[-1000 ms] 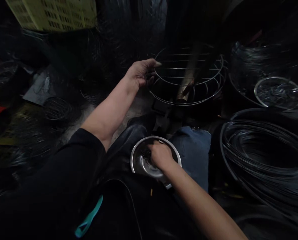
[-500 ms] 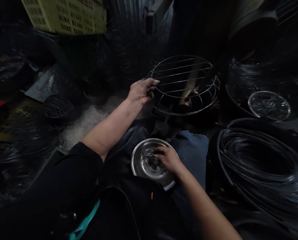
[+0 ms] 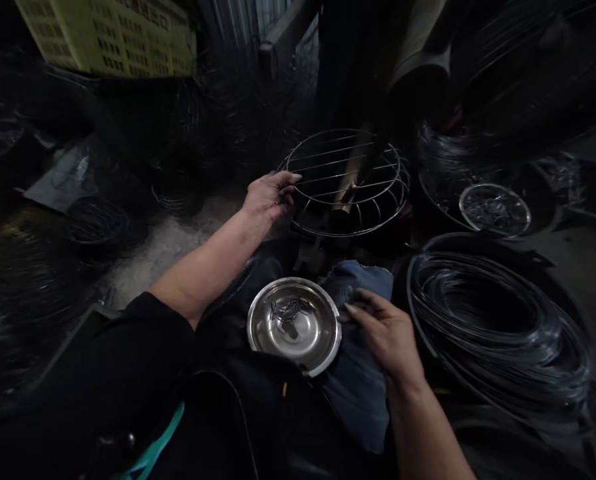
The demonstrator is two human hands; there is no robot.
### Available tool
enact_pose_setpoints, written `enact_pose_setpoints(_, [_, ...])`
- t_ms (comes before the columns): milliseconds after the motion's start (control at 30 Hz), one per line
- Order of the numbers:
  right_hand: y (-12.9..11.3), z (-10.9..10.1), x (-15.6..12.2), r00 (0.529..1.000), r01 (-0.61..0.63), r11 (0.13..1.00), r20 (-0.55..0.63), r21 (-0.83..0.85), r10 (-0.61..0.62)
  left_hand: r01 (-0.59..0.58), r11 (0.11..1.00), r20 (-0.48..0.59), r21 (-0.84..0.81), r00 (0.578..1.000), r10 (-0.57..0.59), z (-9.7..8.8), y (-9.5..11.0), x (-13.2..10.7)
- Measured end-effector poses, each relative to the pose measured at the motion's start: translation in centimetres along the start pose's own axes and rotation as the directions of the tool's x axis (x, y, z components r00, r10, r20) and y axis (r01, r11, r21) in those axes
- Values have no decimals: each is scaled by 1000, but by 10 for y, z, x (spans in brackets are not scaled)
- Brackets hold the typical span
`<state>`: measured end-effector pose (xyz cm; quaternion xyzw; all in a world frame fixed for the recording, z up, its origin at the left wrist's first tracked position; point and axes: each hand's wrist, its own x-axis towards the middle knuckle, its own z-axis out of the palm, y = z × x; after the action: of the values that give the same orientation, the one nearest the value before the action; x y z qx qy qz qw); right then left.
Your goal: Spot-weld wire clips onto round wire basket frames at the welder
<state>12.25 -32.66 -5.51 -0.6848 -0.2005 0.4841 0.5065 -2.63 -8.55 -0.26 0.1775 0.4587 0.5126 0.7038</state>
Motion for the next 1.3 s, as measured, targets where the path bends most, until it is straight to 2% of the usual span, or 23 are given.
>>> enact_pose_setpoints(67, [3,-14,7,994,51,997,-98,-57,-56,-10,1000,-6,17,1000,10,1,0,-1])
enact_pose_setpoints(233, [13,-29,18,990,-85,996,-112,13,86,-20,999,15,39,1000,19,2,-1,-2])
enact_pose_setpoints(533, [10,-31,21,996,-44,998,-78,40,47,-47,998,9,33,999,47,0,-3,2])
enact_pose_setpoints(867, [10,-36,29,993,-102,967,-78,-232,86,-7,1000,-16,18,1000,7,1,-2,1])
enact_pose_setpoints(1100, [4,-35,24,996,-84,965,-50,-247,74,-34,999,-9,15,999,34,-2,-4,3])
enact_pose_setpoints(1233, [-8,-31,23,998,-56,968,-47,-245,46,-27,1000,-5,14,1000,27,0,-6,2])
enact_pose_setpoints(1300, [-24,-22,26,999,14,967,-38,-254,-24,-30,999,9,11,1000,30,1,-8,2])
